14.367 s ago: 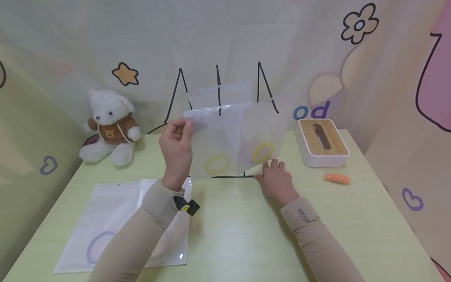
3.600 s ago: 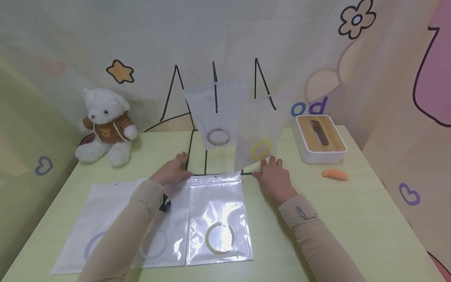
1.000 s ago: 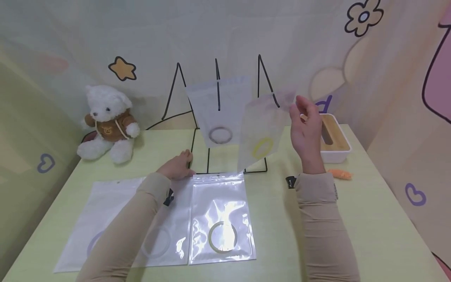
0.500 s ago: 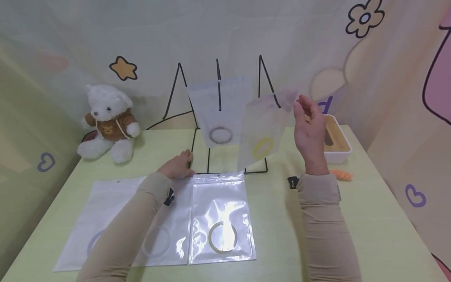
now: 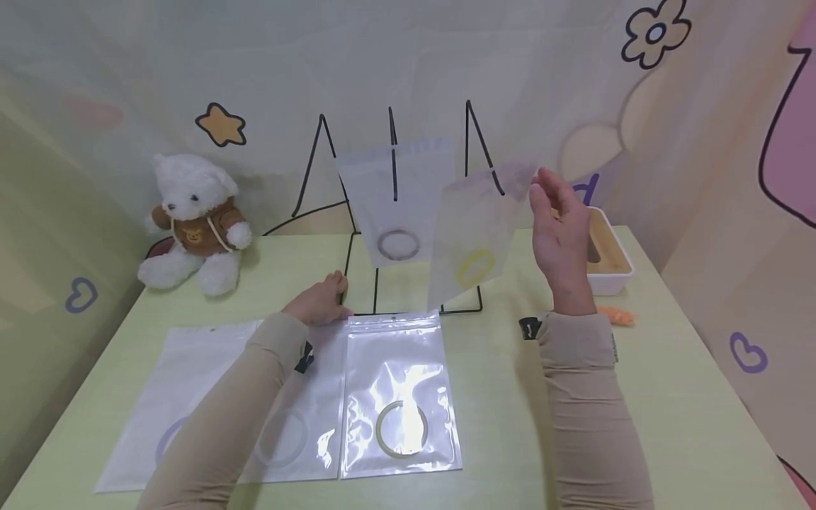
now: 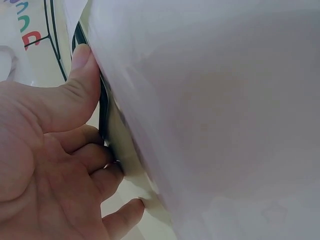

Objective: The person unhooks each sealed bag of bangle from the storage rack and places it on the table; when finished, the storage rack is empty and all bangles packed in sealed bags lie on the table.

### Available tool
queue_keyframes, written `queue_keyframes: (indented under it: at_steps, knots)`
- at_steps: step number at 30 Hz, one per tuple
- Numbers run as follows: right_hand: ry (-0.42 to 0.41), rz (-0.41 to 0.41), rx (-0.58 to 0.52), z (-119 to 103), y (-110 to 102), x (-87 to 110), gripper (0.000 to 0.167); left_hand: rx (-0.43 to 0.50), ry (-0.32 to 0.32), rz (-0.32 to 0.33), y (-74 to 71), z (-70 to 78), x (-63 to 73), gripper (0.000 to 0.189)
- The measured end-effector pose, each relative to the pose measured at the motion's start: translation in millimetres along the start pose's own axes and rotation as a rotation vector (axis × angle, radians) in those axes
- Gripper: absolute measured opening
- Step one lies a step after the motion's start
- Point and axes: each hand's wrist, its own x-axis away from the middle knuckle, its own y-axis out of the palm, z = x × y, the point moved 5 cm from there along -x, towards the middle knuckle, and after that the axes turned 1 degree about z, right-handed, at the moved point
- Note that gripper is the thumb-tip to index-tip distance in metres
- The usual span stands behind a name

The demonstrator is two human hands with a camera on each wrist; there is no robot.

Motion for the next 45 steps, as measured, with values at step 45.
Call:
queue_keyframes:
  at_steps: [45]
  knots:
    - [-0.025, 0.111, -0.408, -4, -12, 9.2, 0.015, -0.024, 0.021, 0.013, 1.3, -1.3, -0.4, 0.076]
